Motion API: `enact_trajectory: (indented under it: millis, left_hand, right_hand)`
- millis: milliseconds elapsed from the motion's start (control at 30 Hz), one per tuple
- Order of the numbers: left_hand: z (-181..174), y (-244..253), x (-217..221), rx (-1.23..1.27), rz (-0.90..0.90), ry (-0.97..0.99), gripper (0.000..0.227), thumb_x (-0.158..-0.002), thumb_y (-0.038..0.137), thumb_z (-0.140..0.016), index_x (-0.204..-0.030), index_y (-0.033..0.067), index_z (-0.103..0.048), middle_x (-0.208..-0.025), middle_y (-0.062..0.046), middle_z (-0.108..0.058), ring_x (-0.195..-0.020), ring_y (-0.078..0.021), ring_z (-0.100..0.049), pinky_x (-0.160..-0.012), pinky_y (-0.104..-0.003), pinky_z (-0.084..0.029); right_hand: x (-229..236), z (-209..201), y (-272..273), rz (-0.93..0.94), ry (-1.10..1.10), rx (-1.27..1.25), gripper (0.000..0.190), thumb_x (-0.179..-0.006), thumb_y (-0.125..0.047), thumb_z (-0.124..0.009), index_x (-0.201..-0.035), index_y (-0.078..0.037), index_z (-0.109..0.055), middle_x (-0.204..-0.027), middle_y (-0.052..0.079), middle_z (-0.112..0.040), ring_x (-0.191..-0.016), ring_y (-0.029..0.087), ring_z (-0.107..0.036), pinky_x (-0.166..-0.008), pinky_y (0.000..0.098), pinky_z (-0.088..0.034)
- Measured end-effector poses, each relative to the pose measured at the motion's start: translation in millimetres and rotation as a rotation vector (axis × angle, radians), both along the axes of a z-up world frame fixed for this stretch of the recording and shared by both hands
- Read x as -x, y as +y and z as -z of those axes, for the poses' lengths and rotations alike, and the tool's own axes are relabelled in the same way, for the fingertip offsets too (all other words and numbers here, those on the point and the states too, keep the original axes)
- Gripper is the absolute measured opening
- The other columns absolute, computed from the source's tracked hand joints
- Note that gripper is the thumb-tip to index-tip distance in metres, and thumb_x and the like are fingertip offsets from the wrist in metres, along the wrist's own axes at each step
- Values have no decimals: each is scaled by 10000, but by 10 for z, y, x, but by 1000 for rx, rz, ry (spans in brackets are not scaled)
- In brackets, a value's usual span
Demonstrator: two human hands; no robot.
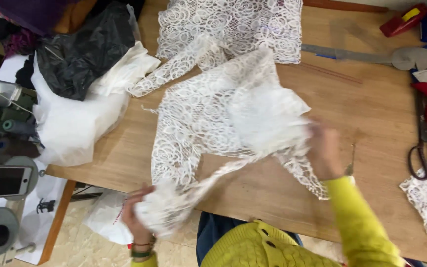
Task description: The person measures and marks a white lace fabric on a wooden table using a ruler and a blue pen. They then use scissors to cut the lace along the marked lines, separating a rectangular piece from the main fabric. The person handles the cut pieces and the remaining fabric on the table.
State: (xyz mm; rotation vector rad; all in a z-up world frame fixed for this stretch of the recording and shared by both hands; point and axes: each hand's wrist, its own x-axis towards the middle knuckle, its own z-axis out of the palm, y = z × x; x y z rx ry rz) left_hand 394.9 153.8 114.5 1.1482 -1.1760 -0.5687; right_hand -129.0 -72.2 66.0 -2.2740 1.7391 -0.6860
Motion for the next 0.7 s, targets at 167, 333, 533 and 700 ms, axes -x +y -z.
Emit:
enact_trajectory:
  millis: [167, 333, 533, 700]
  left_hand:
    - [255, -50, -1015, 72, 7, 164, 175, -913, -49, -643, -1041, 18, -545, -1033, -170, -595, -1034, -277, -622, -1072, -478, -459]
    - [478, -467, -1476, 254, 884, 716, 240, -1046, 188, -530, -1178, -11, -508, -1138, -197, -513, -1174, -358, -534, -1183, -674, -170]
    - [1347, -1384, -1428, -263, 730, 1169, 259, -1043, 304, -572, -1093, 55, -625, -1018, -239, -631, -1036, -422, -598, -1051, -811, -311]
    - [661, -2406, -440, -406, 384, 167, 368, -910, -156, -580, -1226, 33, -581, -1233, -109, -638, -1210, -177, -611, -1104, -298, -503]
  right_hand:
    - [1761, 115, -178, 622, -1566, 126, 256, -942, -275, -464, -943, -198, -709, -1090, 67, -766, -1053, 213, -747, -985, 343, -628]
    - [1859, 132, 613, 1312, -1603, 83, 114, -922, -294, -617, -961, -315, -513, -825, -23, -527, -718, 147, -611, -661, 353, -621]
    - [1215, 353, 1204, 1143, -996, 128, 455, -1035, -312, -615, -1438, -234, -419, -1075, -19, -463, -841, 65, -442, -699, 217, -405]
    - [648, -467, 1183, 921, -660, -53, 461, -1065, -336, -555, -1436, -69, -500, -1304, 122, -531, -1155, 214, -486, -906, 368, -460]
